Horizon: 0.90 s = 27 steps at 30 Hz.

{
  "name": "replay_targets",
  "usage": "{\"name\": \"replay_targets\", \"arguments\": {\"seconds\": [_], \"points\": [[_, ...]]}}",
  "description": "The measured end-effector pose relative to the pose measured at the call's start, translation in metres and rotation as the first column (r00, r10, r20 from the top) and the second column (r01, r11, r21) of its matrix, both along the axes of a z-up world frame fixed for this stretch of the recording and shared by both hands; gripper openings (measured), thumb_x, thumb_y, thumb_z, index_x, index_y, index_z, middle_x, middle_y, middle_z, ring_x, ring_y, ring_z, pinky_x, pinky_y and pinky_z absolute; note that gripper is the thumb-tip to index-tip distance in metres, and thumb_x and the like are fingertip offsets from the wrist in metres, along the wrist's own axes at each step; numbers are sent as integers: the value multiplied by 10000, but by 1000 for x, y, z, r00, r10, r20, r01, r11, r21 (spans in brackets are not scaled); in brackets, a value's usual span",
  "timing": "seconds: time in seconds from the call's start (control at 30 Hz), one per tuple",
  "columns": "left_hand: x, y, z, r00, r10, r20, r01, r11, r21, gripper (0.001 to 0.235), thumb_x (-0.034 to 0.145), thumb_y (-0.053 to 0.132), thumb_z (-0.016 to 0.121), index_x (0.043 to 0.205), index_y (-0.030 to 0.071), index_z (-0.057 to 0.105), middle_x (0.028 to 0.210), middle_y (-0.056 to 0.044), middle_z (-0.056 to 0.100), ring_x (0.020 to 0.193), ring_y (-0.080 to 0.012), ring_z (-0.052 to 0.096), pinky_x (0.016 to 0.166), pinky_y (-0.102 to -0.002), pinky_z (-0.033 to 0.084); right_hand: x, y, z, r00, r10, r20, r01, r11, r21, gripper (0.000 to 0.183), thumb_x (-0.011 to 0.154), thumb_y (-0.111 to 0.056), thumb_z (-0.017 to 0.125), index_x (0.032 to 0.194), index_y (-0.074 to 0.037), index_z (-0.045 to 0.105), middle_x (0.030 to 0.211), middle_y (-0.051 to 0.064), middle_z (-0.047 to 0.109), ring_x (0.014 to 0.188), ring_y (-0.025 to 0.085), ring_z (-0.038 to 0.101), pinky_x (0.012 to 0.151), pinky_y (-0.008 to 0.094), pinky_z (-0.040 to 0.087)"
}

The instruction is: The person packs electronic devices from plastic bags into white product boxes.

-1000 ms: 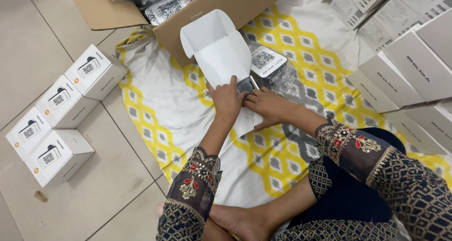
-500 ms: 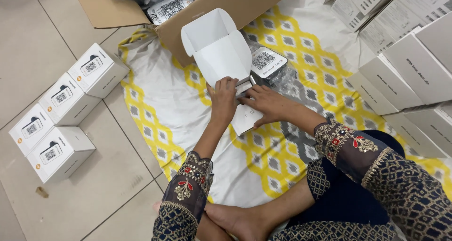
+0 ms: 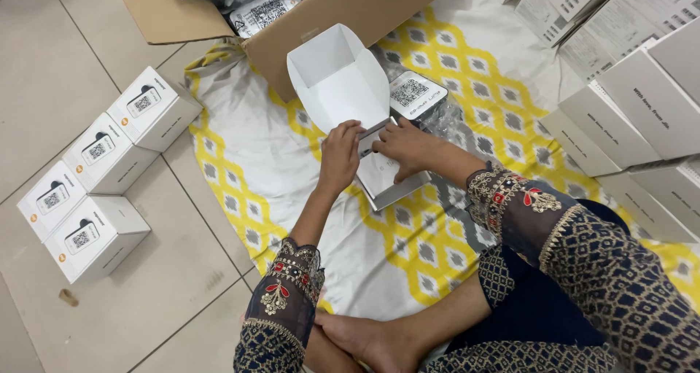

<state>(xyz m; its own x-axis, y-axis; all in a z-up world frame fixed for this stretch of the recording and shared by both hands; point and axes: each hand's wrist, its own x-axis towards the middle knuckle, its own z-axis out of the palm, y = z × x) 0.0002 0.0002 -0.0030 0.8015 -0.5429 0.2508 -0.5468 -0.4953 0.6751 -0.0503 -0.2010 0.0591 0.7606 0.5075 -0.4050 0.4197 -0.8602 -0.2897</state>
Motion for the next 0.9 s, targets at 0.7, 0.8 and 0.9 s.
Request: {"name": "replay_targets", "arguments": {"seconds": [0.7,0.8,0.9], "points": [[-47,-20,5,969,-130,210,-60,699,713,902,755,307,751,1524,-14,406,1665,-261,148,1563,-379,130,1182,-716,70,-34,-3,-40,762,-169,625,136,986,101,729,702,-210,833,1343,-18,543,1425,162,510,1336,322,470,1105,425,375],[-47,-21,-11,946,-121,301,-121,731,672,773,810,173,648,1524,-20,424,1671,-266,167,1565,-394,145,1185,-708,86,-33,-6,-21,764,-236,600,98,962,253,678,696,-232,824,1291,-26,572,1369,170,521,1313,338,477,1096,463,363],[-43,-23,-9,949,-117,291,-111,743,660,758,803,129,608,1522,-30,426,1669,-274,165,1563,-404,139,1187,-704,90,-20,-18,-20,725,-390,567,140,890,433,552,803,-247,784,1286,-71,581,1340,139,539,1305,324,499,1127,479,356]]}}
